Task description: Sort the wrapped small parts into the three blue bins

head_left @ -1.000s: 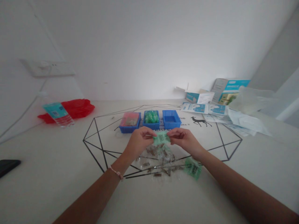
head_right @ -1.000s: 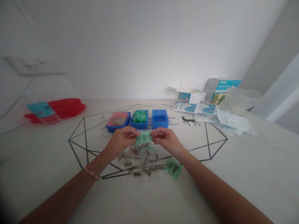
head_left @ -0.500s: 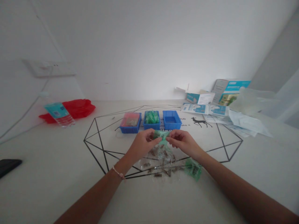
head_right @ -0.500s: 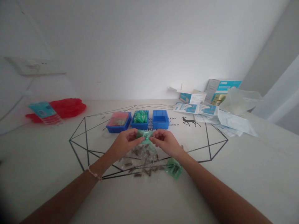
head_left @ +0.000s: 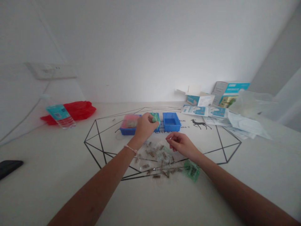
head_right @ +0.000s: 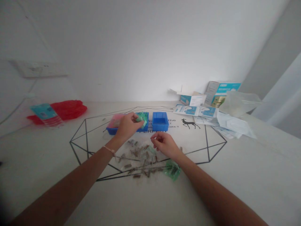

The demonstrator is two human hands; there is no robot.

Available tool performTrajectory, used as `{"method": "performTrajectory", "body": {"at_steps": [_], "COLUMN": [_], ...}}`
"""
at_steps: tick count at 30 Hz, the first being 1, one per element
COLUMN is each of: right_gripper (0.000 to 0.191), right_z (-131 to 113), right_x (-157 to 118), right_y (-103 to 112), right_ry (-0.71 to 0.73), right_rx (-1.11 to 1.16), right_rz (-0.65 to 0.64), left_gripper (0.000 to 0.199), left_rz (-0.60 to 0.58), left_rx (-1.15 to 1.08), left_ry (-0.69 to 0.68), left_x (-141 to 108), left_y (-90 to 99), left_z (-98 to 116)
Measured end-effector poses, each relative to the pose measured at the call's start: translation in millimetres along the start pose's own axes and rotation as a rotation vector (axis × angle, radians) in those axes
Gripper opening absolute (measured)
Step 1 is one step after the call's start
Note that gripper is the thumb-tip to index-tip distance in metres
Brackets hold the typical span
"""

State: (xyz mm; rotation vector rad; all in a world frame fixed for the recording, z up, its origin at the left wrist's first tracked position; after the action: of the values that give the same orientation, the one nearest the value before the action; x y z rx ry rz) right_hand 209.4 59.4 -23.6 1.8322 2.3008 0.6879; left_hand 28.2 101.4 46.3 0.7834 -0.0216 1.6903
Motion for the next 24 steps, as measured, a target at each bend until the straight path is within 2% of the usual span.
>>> {"method": "performTrajectory", "body": {"at_steps": [4,6,9,12,16,20,24], "right_gripper": [0.018,0.017,0.016,0.013,0.010,0.010,0.007], "right_z": [1.5,2.4,2.5,1.4,-0.4,-1.9,-2.5], "right_x": [1.4,1.9,1.5,0.3,-0.9,-1.6,-2.2], "right_y": [-0.3,-0.2,-0.2,-0.5,-0.6,0.4,-0.7], "right_ry": [-0.007,-0.012,-0.007,0.010,0.052,0.084,0.088], "right_rx": [0.003,0.006,0.000,-0.021,-0.042,-0.078,-0.102], "right_rz": [-0.005,-0.009,-0.011,-0.016,-0.020,0.000,-0.019], "left_gripper": [0.040,0.041,0.031,0.026,0.038,0.022,0.034], "left_rz": [-0.062,-0.121,-0.167,-0.178,-0.182,-0.208,-0.154], "left_rx": [0.204,0.320,0.479,0.576,0.597,0.698,0.733], "left_ry": [-0.130,-0.155,-0.103,-0.051,-0.088,-0.042,-0.059], "left_x": [18.6,26.6,34.4,36.5,36.0,37.0,37.2], "left_y": [-22.0,-30.4,-38.0,-41.1,-42.3,-41.7,-38.4], "left_z": [21.4,25.7,24.5,21.9,24.0,23.6,26.3]}}
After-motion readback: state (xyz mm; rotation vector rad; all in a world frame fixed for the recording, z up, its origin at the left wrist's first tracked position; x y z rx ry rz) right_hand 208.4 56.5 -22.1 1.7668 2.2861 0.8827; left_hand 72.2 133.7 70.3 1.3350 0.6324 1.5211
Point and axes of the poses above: each hand's wrist, its own x-axis towards the middle knuckle, its own y-axis out of the back of the hand, z = x × y, the point moved 4 cm from there along x, towards the middle knuckle, and after that the axes turned 10 degrees about -x, right-handed, at the moved point
